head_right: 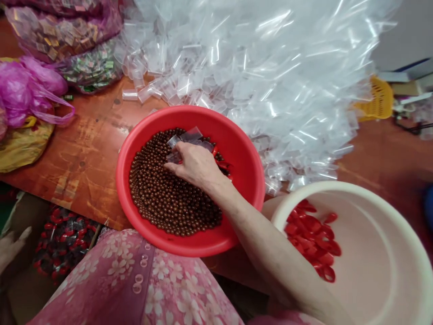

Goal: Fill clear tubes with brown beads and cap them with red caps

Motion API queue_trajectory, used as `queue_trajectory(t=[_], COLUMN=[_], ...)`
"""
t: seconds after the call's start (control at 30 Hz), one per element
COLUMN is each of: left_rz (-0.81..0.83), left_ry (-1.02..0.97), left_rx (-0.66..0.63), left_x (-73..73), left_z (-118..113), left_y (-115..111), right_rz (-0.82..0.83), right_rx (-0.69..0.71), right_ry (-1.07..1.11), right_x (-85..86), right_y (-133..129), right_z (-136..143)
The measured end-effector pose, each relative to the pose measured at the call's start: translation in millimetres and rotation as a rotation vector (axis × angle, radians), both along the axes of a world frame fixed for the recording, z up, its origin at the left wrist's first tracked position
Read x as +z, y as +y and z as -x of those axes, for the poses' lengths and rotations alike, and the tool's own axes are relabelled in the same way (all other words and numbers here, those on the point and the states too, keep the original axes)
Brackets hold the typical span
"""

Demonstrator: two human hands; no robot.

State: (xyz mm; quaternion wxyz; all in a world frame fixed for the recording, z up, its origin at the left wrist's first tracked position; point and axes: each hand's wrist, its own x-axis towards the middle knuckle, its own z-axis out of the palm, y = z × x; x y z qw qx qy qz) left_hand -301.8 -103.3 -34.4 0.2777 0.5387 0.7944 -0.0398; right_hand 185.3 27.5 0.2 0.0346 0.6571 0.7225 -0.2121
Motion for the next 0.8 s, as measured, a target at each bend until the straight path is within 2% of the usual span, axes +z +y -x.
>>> queue_trajectory(t=[0.07, 0.1, 0.17, 0.23, 0.3, 0.33, 0.43, 0.57, 0.8], left_rz=[0.151, 0.137, -0.046, -0.342, -0.655, -0.753, -0.911, -0.881, -0.771], left_ry=[-0.023, -0.117, -0.195, -0.342, -0.53, -0.6, -0.721, -0.598, -0.45], left_rx=[-0.034, -0.105, -0.229, -0.383, -0.566, -0.643, -0.778, -0.947, -1.099], left_x=[21.9, 33.7, 54.4, 66.3, 66.2, 62.0, 41.5, 21.6, 24.5], left_z=[-21.6, -37.6, -78.4, -125.8, -172.0, -192.2, -234.4, -252.1, -256.9], left_y=[14.7, 22.0, 34.7, 43.8, 49.6, 51.6, 55.0, 57.6, 64.1], right_rz=[-0.038, -0.049, -0.072, -0.126, -0.177, -0.181, -0.055, 0.174, 0.413], right_rx=[-0.071, -0.093, -0.141, -0.208, -0.233, -0.21, -0.033, 0.166, 0.277], right_ry=[0.132, 0.191, 0.321, 0.436, 0.485, 0.476, 0.294, 0.037, 0.043], right_x=[0.1, -1.7, -8.7, -18.6, -28.0, -31.6, -35.7, -30.5, -25.3], right_y=[5.4, 9.0, 17.0, 24.5, 29.2, 30.2, 27.9, 20.3, 7.4], right_z=[9.5, 15.2, 26.9, 37.3, 44.6, 47.1, 50.2, 50.5, 45.3])
